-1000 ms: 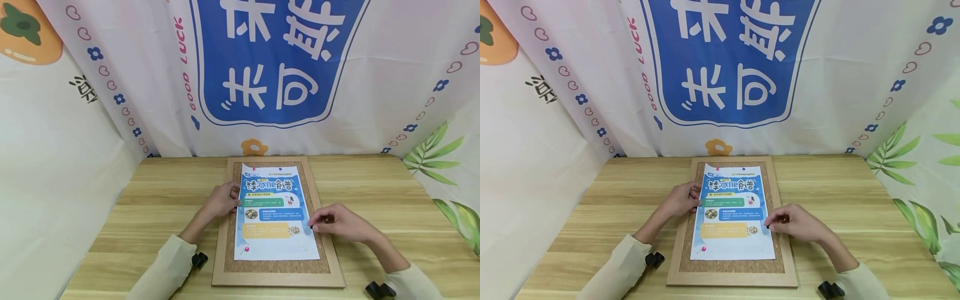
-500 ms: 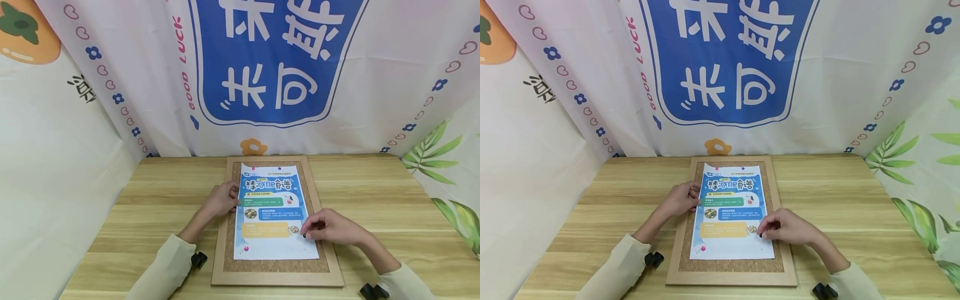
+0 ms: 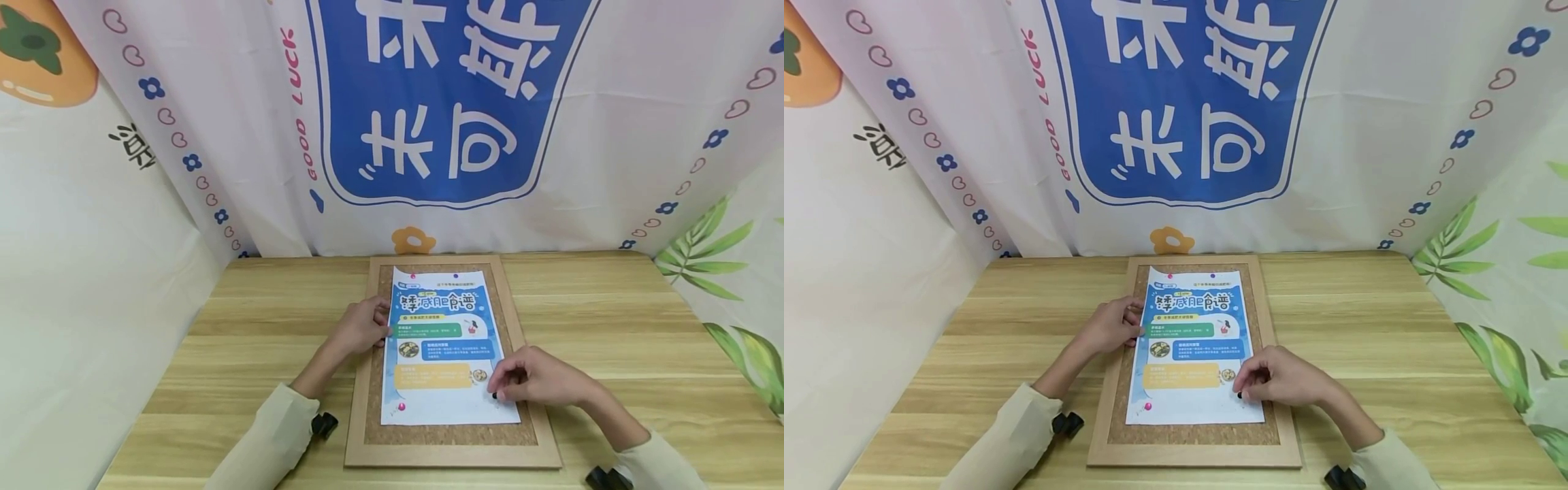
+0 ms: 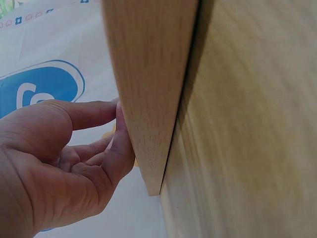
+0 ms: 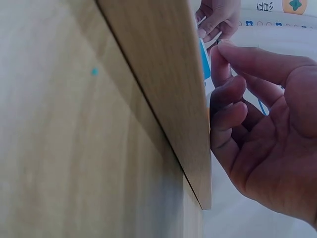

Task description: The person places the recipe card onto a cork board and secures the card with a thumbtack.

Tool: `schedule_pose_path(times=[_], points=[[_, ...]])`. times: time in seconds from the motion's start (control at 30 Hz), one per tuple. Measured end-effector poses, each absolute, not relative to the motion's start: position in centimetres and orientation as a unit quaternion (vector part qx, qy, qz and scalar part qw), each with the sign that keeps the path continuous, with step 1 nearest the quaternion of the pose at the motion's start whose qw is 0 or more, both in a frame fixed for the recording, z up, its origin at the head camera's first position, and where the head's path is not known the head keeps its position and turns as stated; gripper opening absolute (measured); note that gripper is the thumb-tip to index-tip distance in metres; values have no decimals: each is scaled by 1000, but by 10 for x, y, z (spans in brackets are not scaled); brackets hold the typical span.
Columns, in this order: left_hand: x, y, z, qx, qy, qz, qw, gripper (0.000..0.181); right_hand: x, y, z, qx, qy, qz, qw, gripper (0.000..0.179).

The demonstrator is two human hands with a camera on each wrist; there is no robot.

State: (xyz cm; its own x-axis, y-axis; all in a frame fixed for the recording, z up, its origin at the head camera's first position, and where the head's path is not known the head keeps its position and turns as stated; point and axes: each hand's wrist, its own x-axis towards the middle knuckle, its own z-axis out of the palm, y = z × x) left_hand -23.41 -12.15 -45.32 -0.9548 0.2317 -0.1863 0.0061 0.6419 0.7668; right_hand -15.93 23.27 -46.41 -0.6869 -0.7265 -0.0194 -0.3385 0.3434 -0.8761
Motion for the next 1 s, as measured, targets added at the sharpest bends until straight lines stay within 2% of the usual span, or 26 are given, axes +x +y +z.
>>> schedule_pose_path(times=[1.0], points=[[-235,-122,-454,71,897,417,129,47,-153,218,-464,-338,796,-444,234,4]])
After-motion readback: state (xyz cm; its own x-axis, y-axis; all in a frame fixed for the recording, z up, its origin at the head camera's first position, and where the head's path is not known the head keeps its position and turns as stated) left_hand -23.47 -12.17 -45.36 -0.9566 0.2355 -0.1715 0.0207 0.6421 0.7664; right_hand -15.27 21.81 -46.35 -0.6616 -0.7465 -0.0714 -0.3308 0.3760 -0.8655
